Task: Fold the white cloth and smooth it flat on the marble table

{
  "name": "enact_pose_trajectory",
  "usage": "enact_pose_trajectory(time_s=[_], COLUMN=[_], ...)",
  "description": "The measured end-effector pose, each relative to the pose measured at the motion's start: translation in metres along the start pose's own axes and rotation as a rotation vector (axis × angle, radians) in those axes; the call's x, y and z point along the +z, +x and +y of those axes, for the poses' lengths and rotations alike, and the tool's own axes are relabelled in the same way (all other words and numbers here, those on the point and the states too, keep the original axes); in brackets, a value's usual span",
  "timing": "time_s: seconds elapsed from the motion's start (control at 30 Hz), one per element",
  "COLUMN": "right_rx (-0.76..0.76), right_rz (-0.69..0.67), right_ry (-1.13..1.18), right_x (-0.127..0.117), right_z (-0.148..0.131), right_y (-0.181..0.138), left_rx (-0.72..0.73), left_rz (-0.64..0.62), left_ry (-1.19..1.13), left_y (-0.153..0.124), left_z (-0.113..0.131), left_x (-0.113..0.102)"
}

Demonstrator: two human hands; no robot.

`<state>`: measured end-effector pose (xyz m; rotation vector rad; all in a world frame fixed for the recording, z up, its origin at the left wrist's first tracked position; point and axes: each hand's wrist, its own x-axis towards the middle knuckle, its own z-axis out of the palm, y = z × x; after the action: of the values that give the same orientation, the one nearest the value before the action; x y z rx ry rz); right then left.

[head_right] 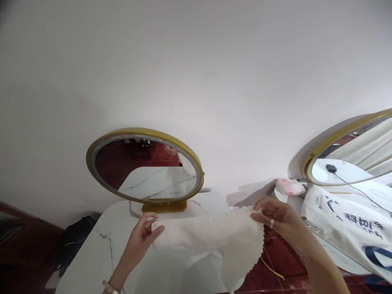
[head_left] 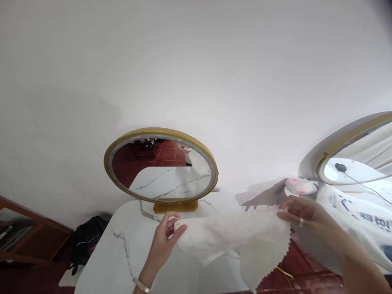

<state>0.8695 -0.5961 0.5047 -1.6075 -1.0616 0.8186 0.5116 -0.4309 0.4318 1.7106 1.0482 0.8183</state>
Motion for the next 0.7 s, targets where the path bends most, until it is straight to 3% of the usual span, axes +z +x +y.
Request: enact_pose_trajectory(time_s=[0.07,0.17,0.27,0.33,0.4,0.53,0.6,0.7], right_rx=[0.01,-0.011,-0.009,-0.015,-0.024,-0.049,-0.048,0.004], right_rz=[-0.007,0.022,0.204,0.253,0.266,0.189,0.143,0.036], right_ry=[-0.014,-0.176,-0.236,-0.264,-0.304,-0.385,-0.491,-0.807], right_x=[0.003,0.022,0.055,0.082,0.111,0.165,0.182,0.191], right_z=[0.027,0.078,0.13,0.159,0.185,0.228,0.243,0.252], right_y=[0.018,0.067,0.112,0.124,0.119,0.091,0.086,0.098], left_rx=[0.022,0.054,0.089,0.148,0.221,0.254,0.232,0.206], left_rz=[-0.054,-0.043,0.177,0.287,0.22,-0.065,-0.101,-0.058], left_ry=[0.084,0.238,0.367,0.428,0.496,0.65,0.722,0.791], left_y=[0.019,0.06,0.09,0.094,0.086,0.07,0.071,0.082], left_z=[0.003,-0.016,-0.053,-0.081,-0.111,-0.165,-0.182,-0.189], left_x=[-0.006,0.009,0.041,0.064,0.085,0.116,0.126,0.14])
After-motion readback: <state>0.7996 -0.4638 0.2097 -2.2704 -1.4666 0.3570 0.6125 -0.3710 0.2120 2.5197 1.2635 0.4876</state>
